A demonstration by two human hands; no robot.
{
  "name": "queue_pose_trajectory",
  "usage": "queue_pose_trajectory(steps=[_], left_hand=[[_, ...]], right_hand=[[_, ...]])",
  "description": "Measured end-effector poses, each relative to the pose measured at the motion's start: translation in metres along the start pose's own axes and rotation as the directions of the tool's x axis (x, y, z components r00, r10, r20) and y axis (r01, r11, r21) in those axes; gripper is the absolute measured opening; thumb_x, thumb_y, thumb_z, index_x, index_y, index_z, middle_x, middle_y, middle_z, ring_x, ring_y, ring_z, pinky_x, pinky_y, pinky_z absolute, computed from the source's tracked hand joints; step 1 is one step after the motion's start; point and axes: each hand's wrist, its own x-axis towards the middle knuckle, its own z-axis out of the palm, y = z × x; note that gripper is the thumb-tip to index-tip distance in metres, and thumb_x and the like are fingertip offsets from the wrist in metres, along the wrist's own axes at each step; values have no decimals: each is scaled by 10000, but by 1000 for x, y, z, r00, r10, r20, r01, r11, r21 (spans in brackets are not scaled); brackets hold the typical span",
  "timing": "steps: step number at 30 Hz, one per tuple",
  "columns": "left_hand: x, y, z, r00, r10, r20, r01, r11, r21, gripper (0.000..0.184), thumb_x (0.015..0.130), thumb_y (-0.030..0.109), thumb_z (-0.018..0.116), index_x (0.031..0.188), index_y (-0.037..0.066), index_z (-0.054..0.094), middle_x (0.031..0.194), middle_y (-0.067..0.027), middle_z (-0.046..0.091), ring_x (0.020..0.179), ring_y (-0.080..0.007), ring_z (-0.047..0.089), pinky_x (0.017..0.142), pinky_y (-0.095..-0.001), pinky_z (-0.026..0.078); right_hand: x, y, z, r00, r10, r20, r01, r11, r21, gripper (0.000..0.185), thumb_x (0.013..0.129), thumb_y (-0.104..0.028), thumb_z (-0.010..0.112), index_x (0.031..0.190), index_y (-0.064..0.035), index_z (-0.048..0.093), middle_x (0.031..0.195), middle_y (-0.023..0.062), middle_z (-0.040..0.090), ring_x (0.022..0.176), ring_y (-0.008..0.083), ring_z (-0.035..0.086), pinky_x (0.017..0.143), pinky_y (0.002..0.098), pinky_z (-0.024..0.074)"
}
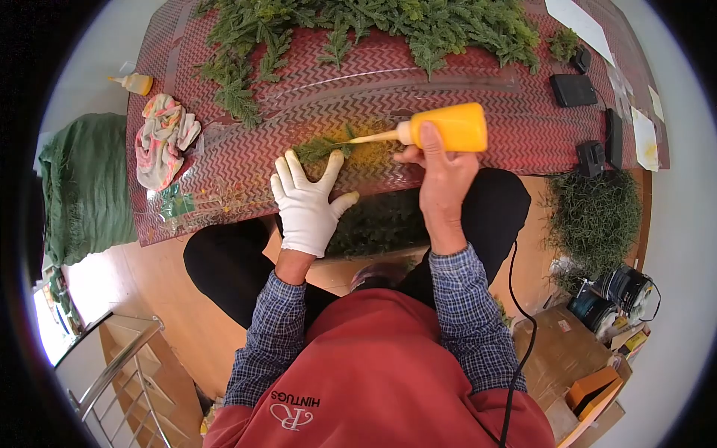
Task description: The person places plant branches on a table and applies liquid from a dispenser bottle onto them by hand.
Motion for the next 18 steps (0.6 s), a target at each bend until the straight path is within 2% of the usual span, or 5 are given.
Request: queue_pose_trajectory(steps=[8,18], left_hand=[[0,1,-4,1000,-19,24,19,1000,-20,680,790,557,630,1400,320,442,1406,-385,295,1316,-526,265,1070,-586,209],[1,1,-5,999,-15,43,15,1000,1,693,794,563,622,1416,338,419,1414,-386,282,1313,-529,276,1073,-582,209]], right_hand=[[0,12,26,996,6,93,1,997,-82,185,931,-124,609,975,55,597,870,106,635,645,131,607,583,309,599],[7,4,-5,1000,20,-7,-20,996,-85,209,940,-153,605,1000,46,584,873,110,633,645,126,600,590,318,606]])
